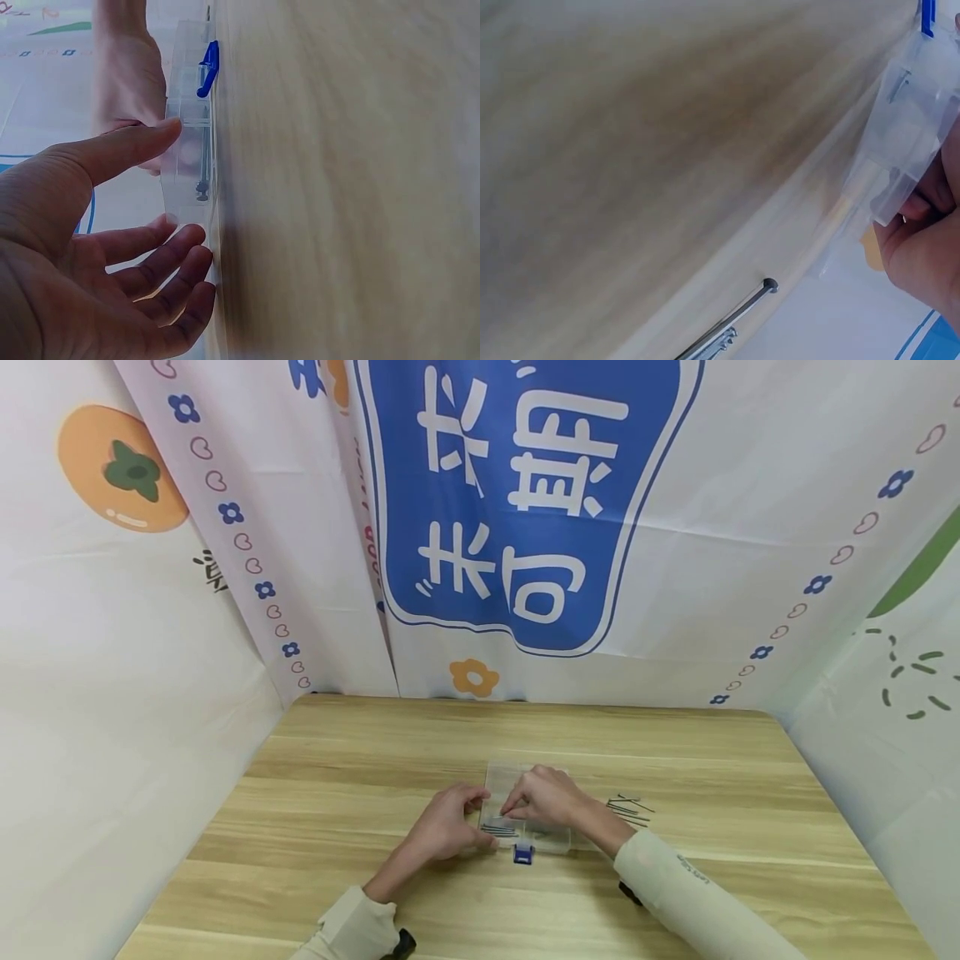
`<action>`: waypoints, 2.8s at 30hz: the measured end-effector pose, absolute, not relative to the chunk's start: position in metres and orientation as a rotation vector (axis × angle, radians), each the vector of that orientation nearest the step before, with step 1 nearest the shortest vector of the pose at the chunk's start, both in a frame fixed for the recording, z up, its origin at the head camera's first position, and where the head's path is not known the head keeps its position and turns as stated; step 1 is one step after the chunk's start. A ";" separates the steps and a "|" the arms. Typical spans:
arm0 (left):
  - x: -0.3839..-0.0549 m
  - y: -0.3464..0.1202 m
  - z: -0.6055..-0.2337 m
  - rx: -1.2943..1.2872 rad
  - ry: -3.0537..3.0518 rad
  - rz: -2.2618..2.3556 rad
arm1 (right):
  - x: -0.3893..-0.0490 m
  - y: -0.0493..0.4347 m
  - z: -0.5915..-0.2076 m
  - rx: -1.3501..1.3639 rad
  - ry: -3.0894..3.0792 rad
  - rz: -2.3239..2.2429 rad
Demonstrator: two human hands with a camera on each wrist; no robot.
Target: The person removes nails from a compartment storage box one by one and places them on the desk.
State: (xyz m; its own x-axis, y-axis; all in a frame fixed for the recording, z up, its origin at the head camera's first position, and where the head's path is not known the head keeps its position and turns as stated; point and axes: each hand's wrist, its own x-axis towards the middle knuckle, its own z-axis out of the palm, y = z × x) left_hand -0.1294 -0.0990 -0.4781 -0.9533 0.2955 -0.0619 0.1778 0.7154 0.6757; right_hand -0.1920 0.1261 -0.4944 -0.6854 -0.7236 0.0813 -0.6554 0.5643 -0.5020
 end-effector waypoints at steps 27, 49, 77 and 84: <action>-0.131 -0.098 -0.480 0.339 2.736 1.123 | -0.193 0.126 -0.494 -1.241 2.671 -0.663; -0.131 -0.098 -0.478 0.324 2.713 1.144 | -0.200 0.126 -0.484 -1.330 2.620 -0.501; -0.129 -0.098 -0.478 0.298 2.725 1.146 | -0.187 0.137 -0.492 -1.021 2.858 -0.718; -0.130 -0.097 -0.476 0.289 2.740 1.124 | -0.187 0.135 -0.492 -0.945 2.887 -0.727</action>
State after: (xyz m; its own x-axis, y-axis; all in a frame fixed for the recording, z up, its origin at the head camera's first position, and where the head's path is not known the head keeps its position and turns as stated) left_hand -0.1295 -0.0970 -0.4760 -0.9675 0.2399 -0.0797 0.1149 0.6980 0.7068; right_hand -0.1866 0.1354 -0.4921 -0.8168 -0.5636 0.1237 -0.5549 0.7086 -0.4358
